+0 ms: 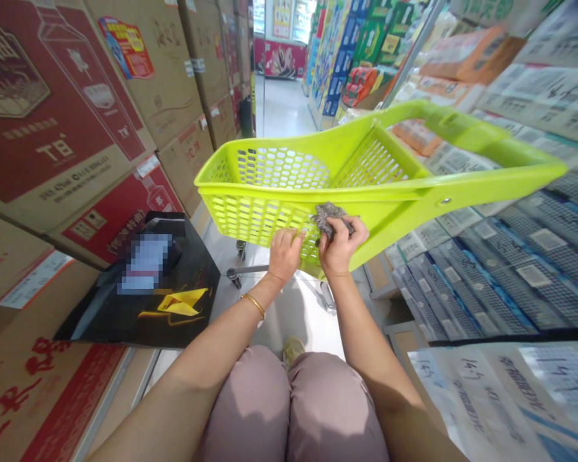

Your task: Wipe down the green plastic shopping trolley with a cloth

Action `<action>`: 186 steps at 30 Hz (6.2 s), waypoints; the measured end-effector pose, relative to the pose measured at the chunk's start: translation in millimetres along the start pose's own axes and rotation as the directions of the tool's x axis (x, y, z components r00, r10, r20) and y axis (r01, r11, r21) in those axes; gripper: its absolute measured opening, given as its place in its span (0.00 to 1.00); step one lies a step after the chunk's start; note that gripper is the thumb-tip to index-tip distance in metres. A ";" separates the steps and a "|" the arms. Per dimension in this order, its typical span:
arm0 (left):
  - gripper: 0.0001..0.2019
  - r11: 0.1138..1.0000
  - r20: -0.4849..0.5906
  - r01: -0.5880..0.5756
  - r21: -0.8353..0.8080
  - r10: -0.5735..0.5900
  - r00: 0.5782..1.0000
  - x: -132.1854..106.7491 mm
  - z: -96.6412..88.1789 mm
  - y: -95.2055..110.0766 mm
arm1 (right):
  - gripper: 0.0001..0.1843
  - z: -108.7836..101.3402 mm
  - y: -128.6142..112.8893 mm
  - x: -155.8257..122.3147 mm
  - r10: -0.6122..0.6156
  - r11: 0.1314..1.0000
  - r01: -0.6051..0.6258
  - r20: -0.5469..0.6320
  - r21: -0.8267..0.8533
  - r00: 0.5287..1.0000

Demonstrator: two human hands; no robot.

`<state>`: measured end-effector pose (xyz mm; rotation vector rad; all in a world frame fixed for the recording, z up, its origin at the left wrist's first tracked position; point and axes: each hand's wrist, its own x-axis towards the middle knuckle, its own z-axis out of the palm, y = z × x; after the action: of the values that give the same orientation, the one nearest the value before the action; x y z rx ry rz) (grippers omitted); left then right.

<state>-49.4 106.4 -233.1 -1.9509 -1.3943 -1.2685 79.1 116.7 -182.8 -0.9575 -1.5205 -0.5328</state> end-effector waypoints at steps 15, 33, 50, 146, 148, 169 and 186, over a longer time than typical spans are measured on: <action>0.14 0.997 0.100 0.056 -0.059 -0.049 0.994 -2.5 -2.3 -2.0 | 0.10 -2.0 3.0 -98.7 0.022 0.994 0.029 0.441 -0.110 0.897; 0.15 0.985 0.097 -0.172 -0.024 0.173 0.980 13.6 -0.2 23.7 | 0.11 -22.0 11.3 -16.1 0.087 0.993 -0.087 -0.010 -0.083 0.996; 0.16 0.981 0.203 -0.189 -0.037 0.192 0.960 29.3 8.9 8.9 | 0.10 -3.4 21.2 -107.6 0.144 0.987 -0.114 0.314 -0.111 0.938; 0.12 0.964 -0.041 -0.204 -0.172 0.200 0.979 64.2 -37.9 44.1 | 0.12 -29.6 11.3 16.0 0.005 0.993 -0.022 -0.143 -0.120 0.990; 0.14 0.979 -0.102 -0.112 -0.170 0.096 0.990 83.4 -41.0 49.1 | 0.14 -29.9 10.5 32.1 0.013 0.993 -0.034 -0.175 -0.117 0.985; 0.17 0.937 -0.041 -0.048 -0.347 0.036 0.999 111.5 -35.4 57.7 | 0.13 -33.1 12.8 -10.6 0.101 0.984 -0.101 -0.005 -0.148 0.995; 0.16 0.927 0.012 0.009 -0.376 -0.004 1.000 106.4 -58.6 68.7 | 0.09 -30.7 -7.2 24.6 0.048 0.991 -0.059 -0.094 -0.124 0.994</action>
<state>-4.4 88.6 -102.3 -2.2007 -1.2306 -1.6292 92.3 95.0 -151.9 -1.0547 -1.3893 -0.6316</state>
